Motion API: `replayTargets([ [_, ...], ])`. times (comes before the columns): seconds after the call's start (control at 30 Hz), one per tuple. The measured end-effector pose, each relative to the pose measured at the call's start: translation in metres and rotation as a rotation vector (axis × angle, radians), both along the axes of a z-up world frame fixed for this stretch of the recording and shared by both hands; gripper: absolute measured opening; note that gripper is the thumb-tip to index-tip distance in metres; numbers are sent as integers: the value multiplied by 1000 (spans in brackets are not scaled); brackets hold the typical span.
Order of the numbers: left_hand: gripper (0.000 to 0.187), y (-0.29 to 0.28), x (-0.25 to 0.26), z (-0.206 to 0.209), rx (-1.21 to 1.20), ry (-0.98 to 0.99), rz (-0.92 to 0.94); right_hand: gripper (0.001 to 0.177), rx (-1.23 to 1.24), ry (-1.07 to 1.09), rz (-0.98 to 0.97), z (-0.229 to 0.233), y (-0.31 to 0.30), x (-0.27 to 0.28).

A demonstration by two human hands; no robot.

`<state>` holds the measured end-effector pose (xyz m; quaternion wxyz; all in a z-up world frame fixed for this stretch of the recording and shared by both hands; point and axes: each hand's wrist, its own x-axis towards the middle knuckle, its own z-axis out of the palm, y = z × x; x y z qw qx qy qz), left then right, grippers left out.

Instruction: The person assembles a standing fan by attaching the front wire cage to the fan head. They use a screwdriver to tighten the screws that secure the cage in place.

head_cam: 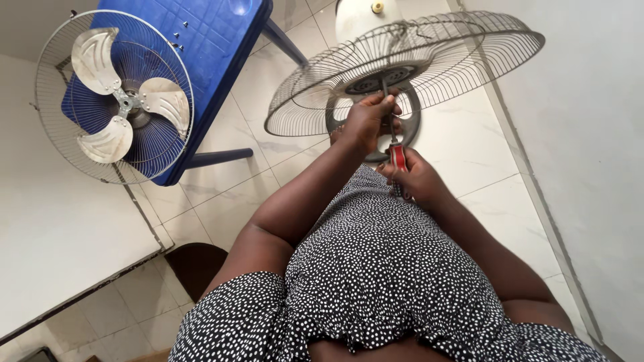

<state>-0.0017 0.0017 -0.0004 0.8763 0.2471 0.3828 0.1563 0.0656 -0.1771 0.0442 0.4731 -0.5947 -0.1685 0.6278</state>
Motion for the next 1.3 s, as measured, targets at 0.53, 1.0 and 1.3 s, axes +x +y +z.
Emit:
replayTargets([
  [0.53, 30, 13, 5, 32, 242, 217, -90, 23, 322, 1247, -108, -38, 24, -13],
  [1.0, 25, 7, -3, 16, -28, 48, -12, 44, -14, 63, -92, 19, 11, -14],
  [1.3, 27, 9, 7, 40, 156, 238, -44, 39, 80, 261, -268, -10, 5, -21],
])
